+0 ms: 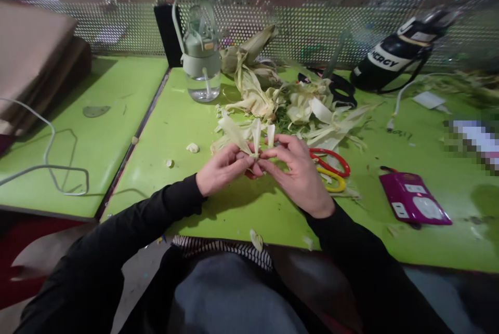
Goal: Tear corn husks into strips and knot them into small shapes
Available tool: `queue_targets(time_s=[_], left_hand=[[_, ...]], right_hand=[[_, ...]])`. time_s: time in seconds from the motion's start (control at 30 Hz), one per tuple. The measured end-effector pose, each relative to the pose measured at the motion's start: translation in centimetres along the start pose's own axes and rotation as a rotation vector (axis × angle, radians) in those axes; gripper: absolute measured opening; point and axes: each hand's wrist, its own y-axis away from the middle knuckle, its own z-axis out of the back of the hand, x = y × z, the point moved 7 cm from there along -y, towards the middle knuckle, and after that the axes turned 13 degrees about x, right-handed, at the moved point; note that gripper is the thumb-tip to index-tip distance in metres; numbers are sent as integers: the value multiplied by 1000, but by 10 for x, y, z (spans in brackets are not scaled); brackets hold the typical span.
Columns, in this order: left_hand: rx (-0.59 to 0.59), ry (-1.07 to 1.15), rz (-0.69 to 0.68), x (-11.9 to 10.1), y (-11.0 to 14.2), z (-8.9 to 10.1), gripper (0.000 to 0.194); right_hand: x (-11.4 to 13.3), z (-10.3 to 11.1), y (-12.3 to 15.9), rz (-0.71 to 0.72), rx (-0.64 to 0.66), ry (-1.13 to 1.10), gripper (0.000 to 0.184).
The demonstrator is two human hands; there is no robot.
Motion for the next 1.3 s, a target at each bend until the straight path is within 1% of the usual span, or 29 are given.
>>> queue_targets(time_s=[0.07, 0.17, 0.3, 0.37, 0.47, 0.63, 0.73, 0.87, 0.9, 0.93, 1.0, 1.07, 1.1, 1.13, 1.17, 1.2, 1.3], left_hand=[[-13, -30, -6, 2, -2, 3, 32], [-17, -83, -16, 4, -5, 8, 39], [12, -181, 27, 5, -5, 12, 31], [27, -283, 66, 5, -4, 13, 25], [46, -410, 88, 3, -2, 13, 19], [116, -378, 27, -5, -2, 5, 24], [112, -373, 2, -10, -1, 4, 30], [93, -358, -4, -10, 0, 8, 35], [98, -350, -3, -9, 0, 9, 36], [102, -338, 0, -7, -1, 10, 36], [101, -310, 2, -4, -2, 12, 35], [93, -297, -4, -2, -4, 11, 34], [90, -295, -3, 0, -5, 10, 33], [90, -292, 5, 2, -5, 8, 31], [88, -285, 22, 5, -6, 6, 29], [78, -272, 43, 8, -6, 5, 27], [1, -224, 94, 16, -6, 8, 24]], right_hand=[[4, 1, 0, 35, -31, 104, 24], [13, -2, -1, 102, -37, 163, 19], [23, -2, -2, 154, -41, 190, 15], [26, -2, -2, 171, -18, 153, 14], [31, -3, -2, 210, 48, 28, 16], [35, 3, -2, 279, 109, -166, 17], [36, 7, -1, 327, 129, -211, 14], [36, 9, 0, 359, 159, -254, 16], [35, 8, -1, 336, 176, -273, 17], [31, 5, -2, 283, 195, -299, 19], [18, -2, -4, 93, 223, -385, 25], [1, -10, -3, -147, 208, -487, 30], [-5, -13, -2, -235, 187, -516, 33], [-9, -15, -1, -286, 164, -514, 35], [-10, -15, -1, -300, 140, -480, 36], [-8, -14, -2, -286, 113, -425, 36], [2, -8, -6, -177, 32, -240, 34]])
